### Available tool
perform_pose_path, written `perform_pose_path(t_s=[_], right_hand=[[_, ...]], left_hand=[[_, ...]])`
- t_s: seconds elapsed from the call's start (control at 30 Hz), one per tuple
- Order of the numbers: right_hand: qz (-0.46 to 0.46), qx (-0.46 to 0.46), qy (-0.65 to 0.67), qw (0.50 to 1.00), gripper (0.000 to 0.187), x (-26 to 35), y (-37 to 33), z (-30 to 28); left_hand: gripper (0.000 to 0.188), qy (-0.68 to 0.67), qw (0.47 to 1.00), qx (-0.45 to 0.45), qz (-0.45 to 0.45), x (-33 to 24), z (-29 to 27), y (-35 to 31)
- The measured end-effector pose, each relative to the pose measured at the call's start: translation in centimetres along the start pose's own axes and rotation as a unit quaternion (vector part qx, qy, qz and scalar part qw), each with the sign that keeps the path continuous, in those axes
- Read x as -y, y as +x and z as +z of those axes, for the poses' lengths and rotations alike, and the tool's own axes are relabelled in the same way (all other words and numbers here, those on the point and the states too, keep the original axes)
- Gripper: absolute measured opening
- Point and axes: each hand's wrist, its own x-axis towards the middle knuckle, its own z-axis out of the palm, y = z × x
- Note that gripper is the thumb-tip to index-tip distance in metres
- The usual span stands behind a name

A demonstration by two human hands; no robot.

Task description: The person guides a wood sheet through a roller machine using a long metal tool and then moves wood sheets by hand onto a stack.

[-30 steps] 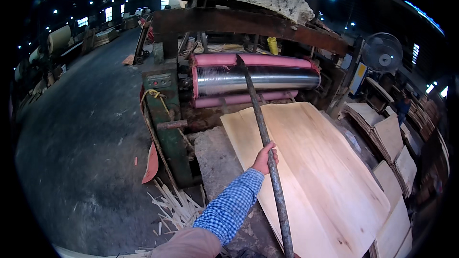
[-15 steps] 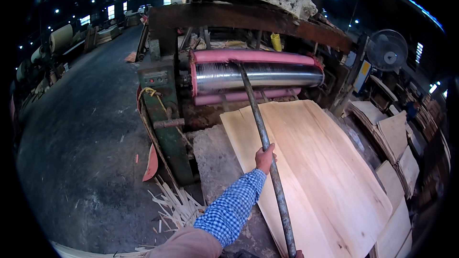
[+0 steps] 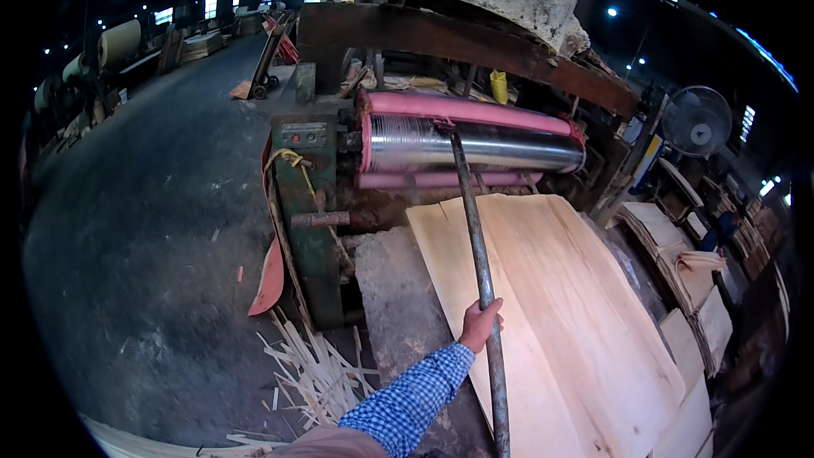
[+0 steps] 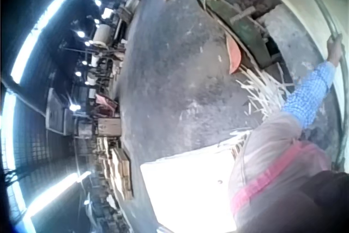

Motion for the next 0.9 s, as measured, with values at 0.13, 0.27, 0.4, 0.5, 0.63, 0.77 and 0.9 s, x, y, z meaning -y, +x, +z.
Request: perform_pose_path(t_s=[0.13,0.27,0.4,0.5,0.63,0.77,0.9], right_hand=[[0.02,0.043,0.055,0.997,0.041,0.7,-1.9,-0.6],[0.151,0.158,0.295,0.93,0.039,2.9,-5.2,-3.3],[0.204,0.22,0.532,0.792,0.038,6.1,-6.3,-7.6],[0.189,0.206,0.553,0.785,0.043,9.4,-5.6,-10.3],[0.237,0.172,0.407,0.865,0.047,7.2,-6.3,-8.3],[0.258,0.162,0.422,0.854,0.048,7.3,-8.0,-8.2],[0.206,0.199,0.423,0.86,0.043,7.0,-6.9,-9.4]], left_hand=[[0.025,-0.08,0.994,0.074,-0.012,1.0,-0.6,-1.5],[0.021,-0.323,0.914,0.229,-0.084,-0.5,0.3,-1.4],[0.015,-0.354,0.904,0.197,-0.136,-4.0,2.7,-0.1],[0.014,-0.183,0.974,0.09,-0.098,-3.4,2.4,0.8],[0.013,-0.122,0.989,0.069,-0.055,-1.5,1.0,-1.2],[0.012,-0.137,0.987,0.054,-0.067,-0.5,-0.4,-3.2],[0.012,-0.15,0.985,0.045,-0.076,0.1,-0.9,-4.3]])
